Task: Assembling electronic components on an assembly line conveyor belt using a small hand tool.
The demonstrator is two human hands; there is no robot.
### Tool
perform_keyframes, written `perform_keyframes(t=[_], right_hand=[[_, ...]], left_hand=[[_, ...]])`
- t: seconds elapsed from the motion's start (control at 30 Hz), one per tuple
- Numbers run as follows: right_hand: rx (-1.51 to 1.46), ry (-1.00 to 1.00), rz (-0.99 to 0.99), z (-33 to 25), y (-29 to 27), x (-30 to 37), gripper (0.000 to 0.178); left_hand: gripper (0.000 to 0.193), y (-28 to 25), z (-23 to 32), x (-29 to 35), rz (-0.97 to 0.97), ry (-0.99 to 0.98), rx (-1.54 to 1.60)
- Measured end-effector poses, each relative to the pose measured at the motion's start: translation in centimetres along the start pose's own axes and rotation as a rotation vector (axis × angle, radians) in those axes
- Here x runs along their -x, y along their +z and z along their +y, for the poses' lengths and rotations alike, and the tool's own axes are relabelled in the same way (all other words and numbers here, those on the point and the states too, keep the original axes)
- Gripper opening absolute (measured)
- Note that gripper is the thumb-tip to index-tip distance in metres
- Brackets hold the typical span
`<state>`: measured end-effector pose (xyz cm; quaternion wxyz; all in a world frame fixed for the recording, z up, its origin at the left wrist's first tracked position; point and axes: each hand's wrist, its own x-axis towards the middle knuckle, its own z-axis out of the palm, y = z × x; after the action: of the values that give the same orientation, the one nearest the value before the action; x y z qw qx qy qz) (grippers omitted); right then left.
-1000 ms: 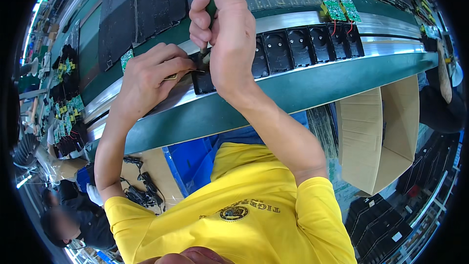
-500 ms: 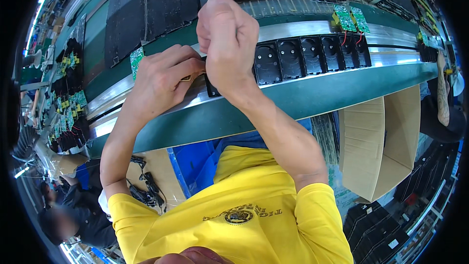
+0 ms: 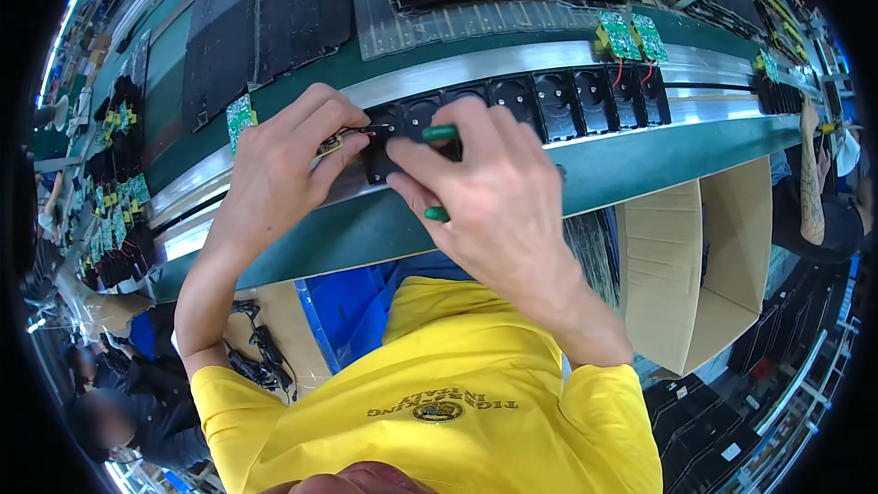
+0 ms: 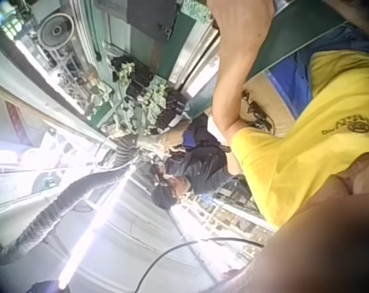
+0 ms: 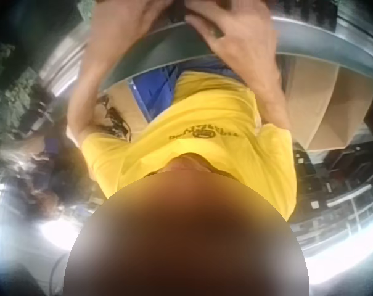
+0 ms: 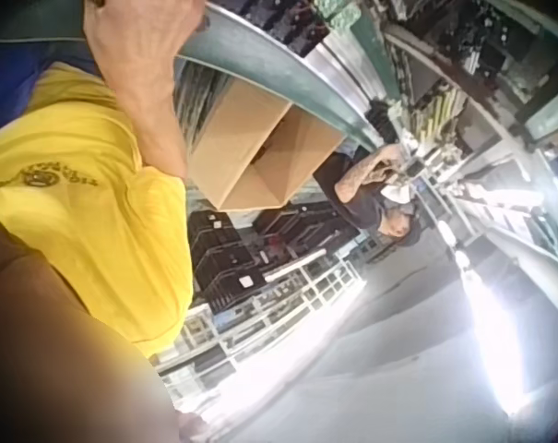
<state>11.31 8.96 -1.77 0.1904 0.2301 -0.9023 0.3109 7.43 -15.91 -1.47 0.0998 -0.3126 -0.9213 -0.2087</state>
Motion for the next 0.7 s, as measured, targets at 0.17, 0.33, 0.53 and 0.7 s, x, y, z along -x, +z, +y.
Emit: perform_keyframes(t=[0.17,0.33,0.53,0.7], right_hand=[[0.195,-0.019,-0.033,0.2,1.9,1.6,0.019],[0.176,0.015,-0.033,0.2,2.0,1.6,0.017],[0.163,0.010,-0.024,0.4,2.3,1.9,0.017],[0.163,0.015,-0.032,0.4,2.3,2.0,0.017]], left_hand=[[0.010,0.6,0.4,-0.2,0.022,-0.071,-0.009],[0.007,1.4,-0.1,-0.5,0.044,-0.095,0.040],[0.006,1.5,0.1,-0.7,0.019,-0.107,0.006],[0.005,1.5,0.3,-1.0,0.011,-0.086,-0.036]])
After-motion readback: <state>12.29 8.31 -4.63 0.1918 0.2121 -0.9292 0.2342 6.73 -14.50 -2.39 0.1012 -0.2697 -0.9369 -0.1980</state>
